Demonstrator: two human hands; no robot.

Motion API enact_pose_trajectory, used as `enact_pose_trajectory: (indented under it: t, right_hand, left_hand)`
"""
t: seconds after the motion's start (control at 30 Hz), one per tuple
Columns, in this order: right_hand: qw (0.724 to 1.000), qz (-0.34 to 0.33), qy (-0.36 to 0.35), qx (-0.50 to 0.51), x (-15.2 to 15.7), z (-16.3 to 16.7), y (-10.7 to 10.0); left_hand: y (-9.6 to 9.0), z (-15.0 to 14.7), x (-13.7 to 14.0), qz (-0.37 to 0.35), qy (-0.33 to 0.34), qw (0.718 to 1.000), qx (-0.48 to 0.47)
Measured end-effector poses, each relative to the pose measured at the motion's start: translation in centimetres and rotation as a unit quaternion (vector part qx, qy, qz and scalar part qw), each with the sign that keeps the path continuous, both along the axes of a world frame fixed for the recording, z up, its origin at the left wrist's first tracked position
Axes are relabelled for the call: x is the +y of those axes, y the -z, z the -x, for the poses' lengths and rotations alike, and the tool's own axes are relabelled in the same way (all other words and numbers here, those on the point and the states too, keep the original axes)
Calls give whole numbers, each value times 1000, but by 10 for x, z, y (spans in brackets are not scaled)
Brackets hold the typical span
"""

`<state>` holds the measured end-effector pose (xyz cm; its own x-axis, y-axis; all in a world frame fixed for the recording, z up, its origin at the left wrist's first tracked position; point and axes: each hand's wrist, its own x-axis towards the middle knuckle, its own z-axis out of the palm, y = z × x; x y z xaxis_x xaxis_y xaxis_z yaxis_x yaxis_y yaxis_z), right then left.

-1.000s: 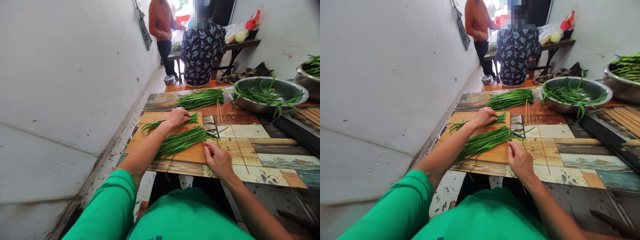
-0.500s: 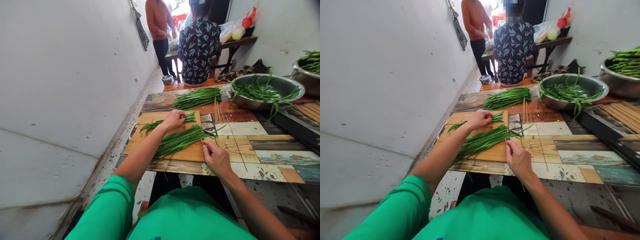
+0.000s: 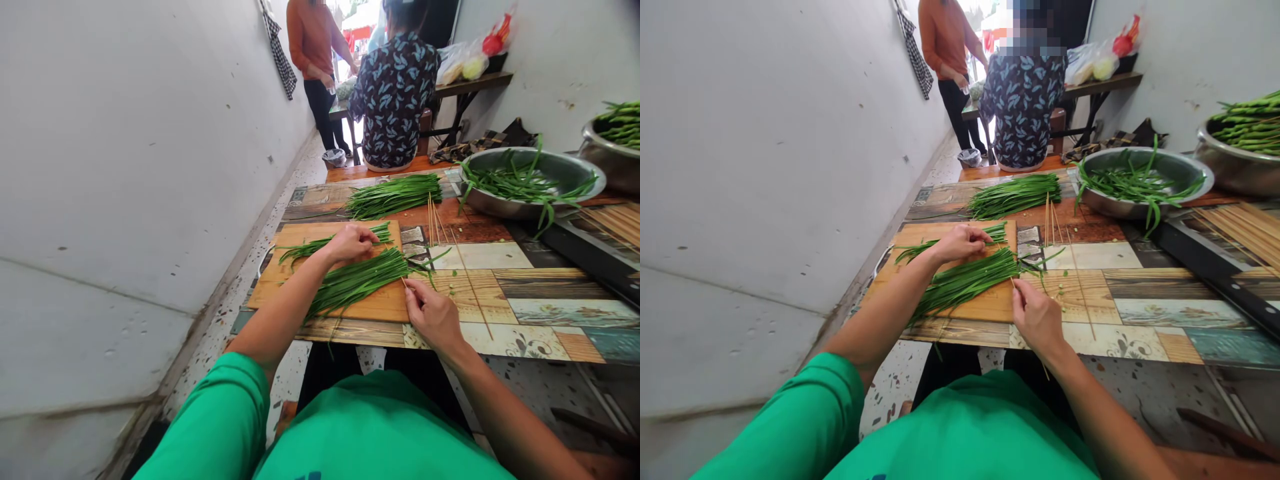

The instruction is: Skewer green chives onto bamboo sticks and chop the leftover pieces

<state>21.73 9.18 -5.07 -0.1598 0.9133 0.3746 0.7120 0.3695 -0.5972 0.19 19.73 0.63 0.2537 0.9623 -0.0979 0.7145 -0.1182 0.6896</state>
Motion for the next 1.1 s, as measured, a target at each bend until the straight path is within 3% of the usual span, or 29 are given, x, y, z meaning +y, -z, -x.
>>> enact_pose_trajectory:
  t: [0.3, 0.73, 1.1]
  right_hand:
    - [1000, 3, 0, 9, -1, 0, -1]
    - [1000, -9, -2, 14, 0, 0, 2]
    - [1000, -8, 0, 6, 0, -1, 2]
  left_hand:
    - [0, -1, -5, 47, -2, 998, -34]
    - [3, 2, -6, -12, -3, 1000, -19]
    - [2, 2, -7, 1, 7, 1000, -19]
